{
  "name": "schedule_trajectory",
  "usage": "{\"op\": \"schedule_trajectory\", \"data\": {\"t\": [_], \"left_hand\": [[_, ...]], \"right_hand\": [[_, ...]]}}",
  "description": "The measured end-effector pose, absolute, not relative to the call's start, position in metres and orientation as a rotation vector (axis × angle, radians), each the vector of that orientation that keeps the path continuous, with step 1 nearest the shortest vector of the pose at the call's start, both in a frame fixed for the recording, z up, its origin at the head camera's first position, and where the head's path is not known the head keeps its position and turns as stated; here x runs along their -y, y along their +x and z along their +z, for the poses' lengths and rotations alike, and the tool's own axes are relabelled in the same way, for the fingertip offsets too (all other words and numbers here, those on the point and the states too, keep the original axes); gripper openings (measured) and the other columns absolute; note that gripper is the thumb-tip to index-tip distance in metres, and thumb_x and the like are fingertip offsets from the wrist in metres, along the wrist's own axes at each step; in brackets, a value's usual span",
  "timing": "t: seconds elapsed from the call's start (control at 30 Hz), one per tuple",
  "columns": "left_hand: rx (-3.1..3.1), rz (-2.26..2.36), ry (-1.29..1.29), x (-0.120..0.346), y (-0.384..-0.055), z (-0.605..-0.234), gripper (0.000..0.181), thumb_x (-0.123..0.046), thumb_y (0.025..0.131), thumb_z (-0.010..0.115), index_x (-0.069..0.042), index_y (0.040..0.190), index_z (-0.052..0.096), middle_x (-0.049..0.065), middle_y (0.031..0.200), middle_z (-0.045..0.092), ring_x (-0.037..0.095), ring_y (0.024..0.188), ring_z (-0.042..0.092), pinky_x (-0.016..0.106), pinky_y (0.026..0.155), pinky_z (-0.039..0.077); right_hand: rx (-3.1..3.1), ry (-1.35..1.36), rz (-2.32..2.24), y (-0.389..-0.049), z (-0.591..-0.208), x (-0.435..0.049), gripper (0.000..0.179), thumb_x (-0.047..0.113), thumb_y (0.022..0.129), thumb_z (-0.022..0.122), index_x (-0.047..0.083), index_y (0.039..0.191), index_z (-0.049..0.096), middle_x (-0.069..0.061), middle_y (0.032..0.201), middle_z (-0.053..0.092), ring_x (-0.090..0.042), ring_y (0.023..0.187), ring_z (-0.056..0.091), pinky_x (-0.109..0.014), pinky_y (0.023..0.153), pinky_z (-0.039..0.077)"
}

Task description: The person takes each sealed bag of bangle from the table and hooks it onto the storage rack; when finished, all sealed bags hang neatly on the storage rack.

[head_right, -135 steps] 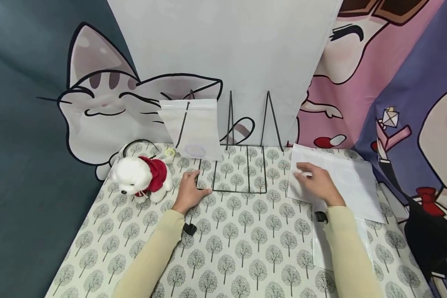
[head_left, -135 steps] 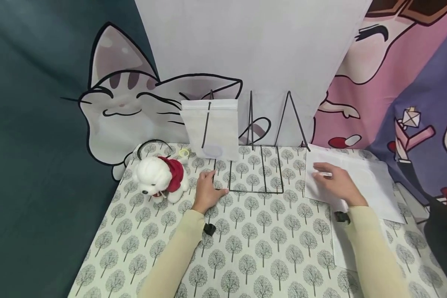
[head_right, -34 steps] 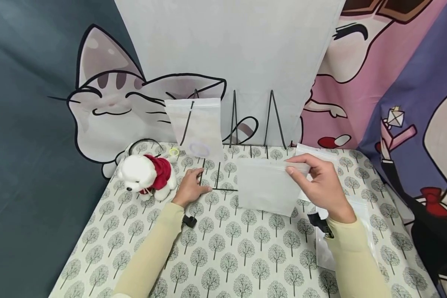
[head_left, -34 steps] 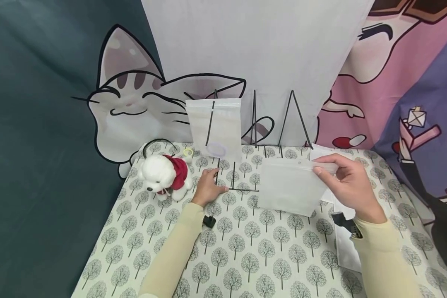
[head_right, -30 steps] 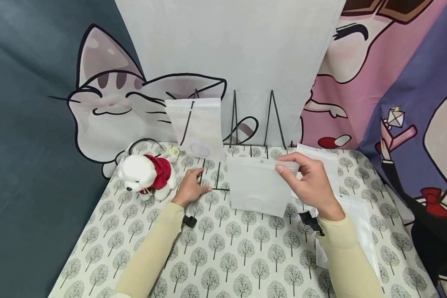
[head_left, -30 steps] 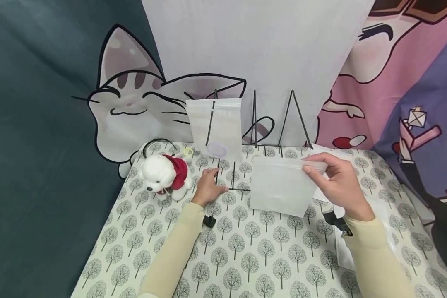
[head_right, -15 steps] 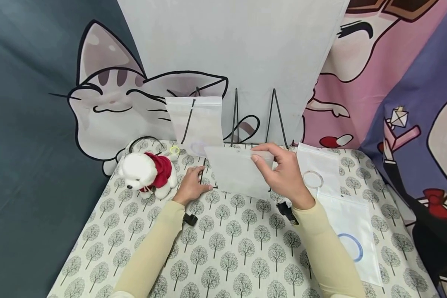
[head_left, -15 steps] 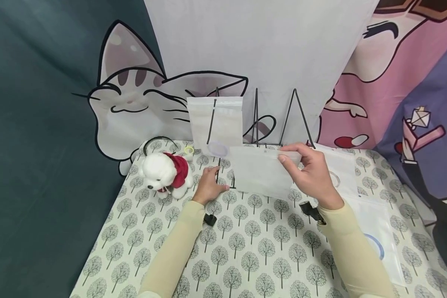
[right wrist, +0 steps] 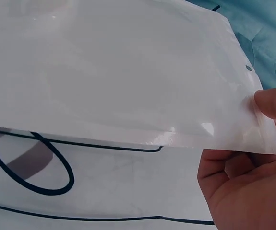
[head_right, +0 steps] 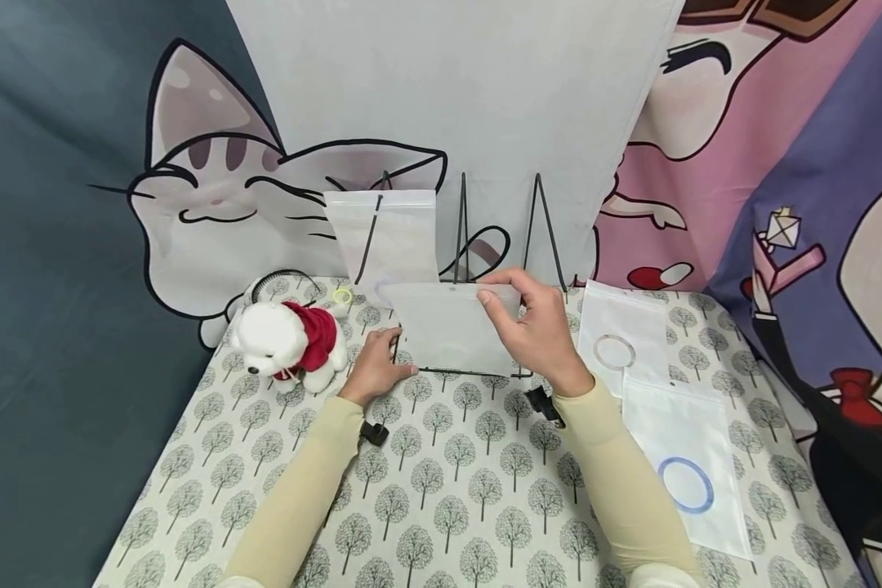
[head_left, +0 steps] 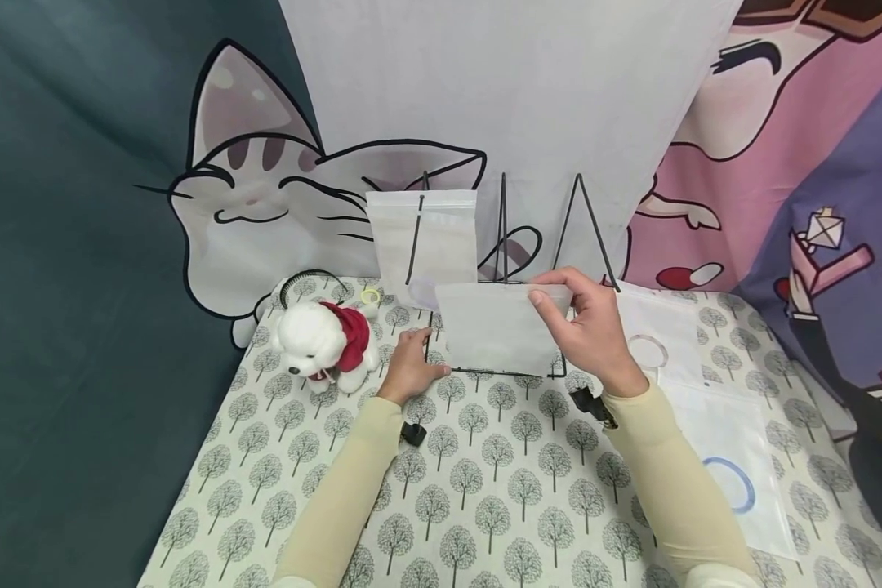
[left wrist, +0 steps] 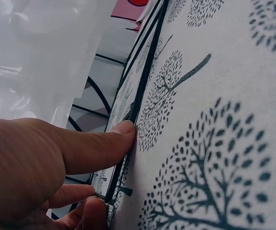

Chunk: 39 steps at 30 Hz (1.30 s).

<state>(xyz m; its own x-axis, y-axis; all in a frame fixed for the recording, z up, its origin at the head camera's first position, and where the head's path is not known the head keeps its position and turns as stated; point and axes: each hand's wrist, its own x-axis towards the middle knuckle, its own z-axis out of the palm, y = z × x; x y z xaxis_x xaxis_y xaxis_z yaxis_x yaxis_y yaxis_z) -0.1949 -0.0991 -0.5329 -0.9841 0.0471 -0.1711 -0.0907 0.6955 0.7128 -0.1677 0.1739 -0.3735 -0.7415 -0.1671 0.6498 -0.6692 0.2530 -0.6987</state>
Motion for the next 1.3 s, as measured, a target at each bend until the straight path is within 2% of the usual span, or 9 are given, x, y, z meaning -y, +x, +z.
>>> {"op": "schedule_trajectory", "data": {"t": [0.37,0.6,0.83,1.03,1.3], "left_hand": [[-2.741,1.161,-0.007,0.099,-0.195,-0.533,0.096,-0.026,0.081,0.092,-0.009,0.161,0.042,0.024,0.157,0.04,0.046,0.14,0.052,0.056,0.121,0.043],[-2.721,1.166,-0.038,0.098,-0.194,-0.534,0.097,-0.026,0.082,0.091,-0.012,0.162,0.04,0.022,0.16,0.038,0.045,0.141,0.05,0.057,0.122,0.043],[-2.724,1.164,-0.042,0.098,-0.193,-0.533,0.097,-0.026,0.081,0.091,-0.012,0.163,0.04,0.023,0.161,0.037,0.046,0.141,0.051,0.059,0.121,0.043],[-2.728,1.145,-0.025,0.098,-0.194,-0.533,0.097,-0.026,0.082,0.091,-0.011,0.163,0.039,0.024,0.16,0.037,0.046,0.141,0.051,0.059,0.121,0.043],[-2.734,1.127,-0.018,0.098,-0.194,-0.531,0.097,-0.027,0.082,0.091,-0.011,0.162,0.04,0.024,0.159,0.038,0.045,0.14,0.052,0.058,0.121,0.044]], "right_hand": [[2.035,0.707,1.461,-0.173,-0.378,-0.174,0.014,-0.011,0.092,0.07,-0.007,0.105,0.073,-0.021,0.094,0.076,-0.005,0.072,0.065,-0.014,0.064,0.052],[2.064,0.66,1.389,-0.186,-0.381,-0.173,0.009,-0.004,0.095,0.071,-0.004,0.104,0.073,-0.018,0.093,0.077,-0.008,0.065,0.06,-0.015,0.06,0.049],[2.106,0.601,1.302,-0.203,-0.379,-0.171,0.011,0.006,0.099,0.071,-0.001,0.107,0.073,-0.015,0.094,0.078,-0.014,0.065,0.059,-0.017,0.058,0.047],[2.113,0.55,1.281,-0.219,-0.378,-0.17,0.013,0.012,0.101,0.07,0.001,0.108,0.073,-0.014,0.101,0.078,-0.015,0.069,0.061,-0.018,0.06,0.048],[2.113,0.503,1.309,-0.238,-0.374,-0.167,0.016,0.013,0.101,0.071,0.001,0.111,0.073,-0.015,0.103,0.079,-0.014,0.059,0.051,-0.021,0.054,0.041]]}}
